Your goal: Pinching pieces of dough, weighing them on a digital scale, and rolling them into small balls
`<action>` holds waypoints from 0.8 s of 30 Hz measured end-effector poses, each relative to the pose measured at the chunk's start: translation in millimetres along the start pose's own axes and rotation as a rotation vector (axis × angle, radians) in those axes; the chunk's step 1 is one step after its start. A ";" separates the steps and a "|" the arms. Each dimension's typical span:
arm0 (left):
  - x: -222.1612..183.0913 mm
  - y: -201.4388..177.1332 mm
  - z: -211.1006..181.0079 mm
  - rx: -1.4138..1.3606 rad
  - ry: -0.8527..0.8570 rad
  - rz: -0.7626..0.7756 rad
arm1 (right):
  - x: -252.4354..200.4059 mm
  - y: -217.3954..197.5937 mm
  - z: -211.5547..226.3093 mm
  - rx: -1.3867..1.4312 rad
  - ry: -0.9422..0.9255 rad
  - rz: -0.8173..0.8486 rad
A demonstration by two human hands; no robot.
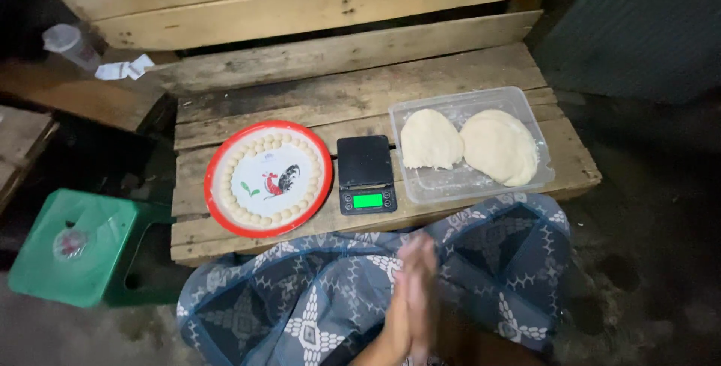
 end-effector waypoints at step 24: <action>-21.2 -57.8 87.0 -0.347 -0.408 -0.539 | 5.6 11.6 -14.1 -0.138 0.117 -0.254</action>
Point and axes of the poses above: each hand's wrist, its own x-axis towards the middle knuckle, its own y-axis out of the palm, z = x × y, the point moved 3 cm from there along x, towards the middle knuckle, and after that the axes turned 7 degrees about z, right-handed, at the moved point
